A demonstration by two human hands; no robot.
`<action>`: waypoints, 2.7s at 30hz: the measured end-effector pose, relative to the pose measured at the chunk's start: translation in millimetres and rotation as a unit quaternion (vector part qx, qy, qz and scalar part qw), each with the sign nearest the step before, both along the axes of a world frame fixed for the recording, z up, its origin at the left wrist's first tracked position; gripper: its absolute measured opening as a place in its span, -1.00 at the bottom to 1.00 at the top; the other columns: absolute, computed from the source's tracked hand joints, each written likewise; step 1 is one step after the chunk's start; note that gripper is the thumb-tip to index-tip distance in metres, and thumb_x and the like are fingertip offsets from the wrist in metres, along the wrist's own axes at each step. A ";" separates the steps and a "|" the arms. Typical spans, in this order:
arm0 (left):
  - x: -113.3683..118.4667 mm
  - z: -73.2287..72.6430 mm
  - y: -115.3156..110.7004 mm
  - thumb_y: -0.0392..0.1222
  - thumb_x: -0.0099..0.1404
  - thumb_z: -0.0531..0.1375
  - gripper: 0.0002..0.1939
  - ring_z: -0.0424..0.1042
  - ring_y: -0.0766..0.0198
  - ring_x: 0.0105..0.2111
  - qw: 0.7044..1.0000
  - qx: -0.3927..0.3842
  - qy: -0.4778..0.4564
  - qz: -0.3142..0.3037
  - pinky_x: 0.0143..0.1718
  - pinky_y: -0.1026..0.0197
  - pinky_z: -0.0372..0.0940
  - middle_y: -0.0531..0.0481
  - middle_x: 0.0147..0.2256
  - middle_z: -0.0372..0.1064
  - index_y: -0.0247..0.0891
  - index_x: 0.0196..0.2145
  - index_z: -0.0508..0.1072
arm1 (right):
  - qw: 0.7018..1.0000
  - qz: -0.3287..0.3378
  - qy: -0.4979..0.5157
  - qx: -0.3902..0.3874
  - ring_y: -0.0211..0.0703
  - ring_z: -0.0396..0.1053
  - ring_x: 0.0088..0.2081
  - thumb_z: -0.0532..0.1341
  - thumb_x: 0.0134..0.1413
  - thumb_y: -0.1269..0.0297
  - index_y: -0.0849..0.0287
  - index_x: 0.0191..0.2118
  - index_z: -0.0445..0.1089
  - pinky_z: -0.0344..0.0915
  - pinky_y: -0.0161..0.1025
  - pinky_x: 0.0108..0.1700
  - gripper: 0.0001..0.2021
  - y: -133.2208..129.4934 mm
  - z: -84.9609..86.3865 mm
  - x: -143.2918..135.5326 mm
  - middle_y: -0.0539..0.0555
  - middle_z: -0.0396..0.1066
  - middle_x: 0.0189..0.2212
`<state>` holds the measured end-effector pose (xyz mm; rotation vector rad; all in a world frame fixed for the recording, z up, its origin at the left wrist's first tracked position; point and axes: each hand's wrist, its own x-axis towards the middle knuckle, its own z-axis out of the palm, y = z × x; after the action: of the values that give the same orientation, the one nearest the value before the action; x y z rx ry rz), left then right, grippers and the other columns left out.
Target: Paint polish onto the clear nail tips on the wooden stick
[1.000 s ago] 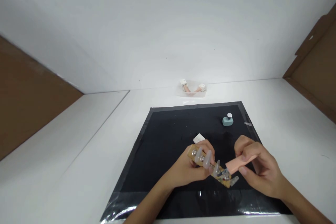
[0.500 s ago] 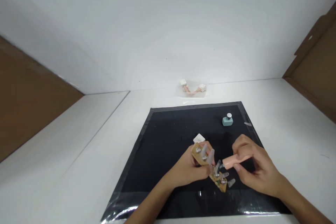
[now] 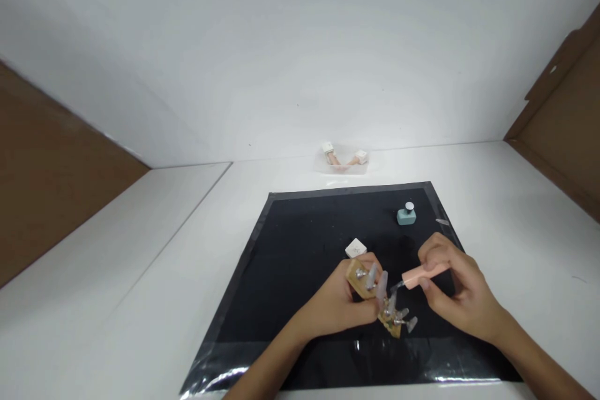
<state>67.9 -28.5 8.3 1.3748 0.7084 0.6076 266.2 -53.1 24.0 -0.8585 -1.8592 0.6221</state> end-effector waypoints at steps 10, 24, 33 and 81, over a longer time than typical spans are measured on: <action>1.9 2.3 -0.3 -0.41 -0.09 0.16 -0.83 0.07 0.45 -0.57 1.000 0.005 0.004 0.008 -0.54 0.35 0.02 0.16 -0.55 0.09 -0.28 -0.54 0.22 | 1.000 0.006 -0.002 0.002 -0.20 0.17 -0.47 0.07 -0.04 0.59 0.10 -0.37 0.14 0.14 -0.28 -0.47 -0.79 2.1 2.2 -0.8 -0.03 0.17 -0.53; 1.3 0.8 0.2 -0.43 -0.10 0.18 -0.80 0.09 0.46 -0.57 1.000 0.003 0.012 -0.003 -0.55 0.37 0.02 0.16 -0.55 0.10 -0.28 -0.53 0.21 | 0.999 0.043 0.001 -0.006 -0.20 0.18 -0.49 0.08 -0.03 0.56 0.10 -0.38 0.15 0.14 -0.27 -0.49 -0.81 1.4 4.4 -0.5 -0.03 0.18 -0.54; 1.5 2.2 0.7 -0.42 -0.10 0.18 -0.81 0.07 0.47 -0.58 1.000 -0.009 0.015 -0.006 -0.57 0.37 0.00 0.18 -0.58 0.08 -0.27 -0.54 0.21 | 0.999 0.044 -0.004 0.002 -0.19 0.19 -0.49 0.09 -0.04 0.56 0.10 -0.39 0.16 0.14 -0.26 -0.49 -0.81 1.5 4.2 0.8 -0.04 0.18 -0.54; 1.8 -4.5 1.0 -0.38 -0.08 0.17 -0.83 0.08 0.43 -0.57 0.999 0.021 0.030 0.027 -0.55 0.34 0.02 0.16 -0.57 0.06 -0.27 -0.55 0.19 | 0.998 -0.023 -0.044 0.049 -0.20 0.18 -0.47 0.07 -0.05 0.60 0.11 -0.36 0.14 0.15 -0.25 -0.45 -0.79 0.7 4.9 -0.2 -0.03 0.20 -0.52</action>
<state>69.7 -27.5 3.8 1.4216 0.7866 0.6297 266.0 -52.5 28.9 -0.8734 -1.9272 0.4668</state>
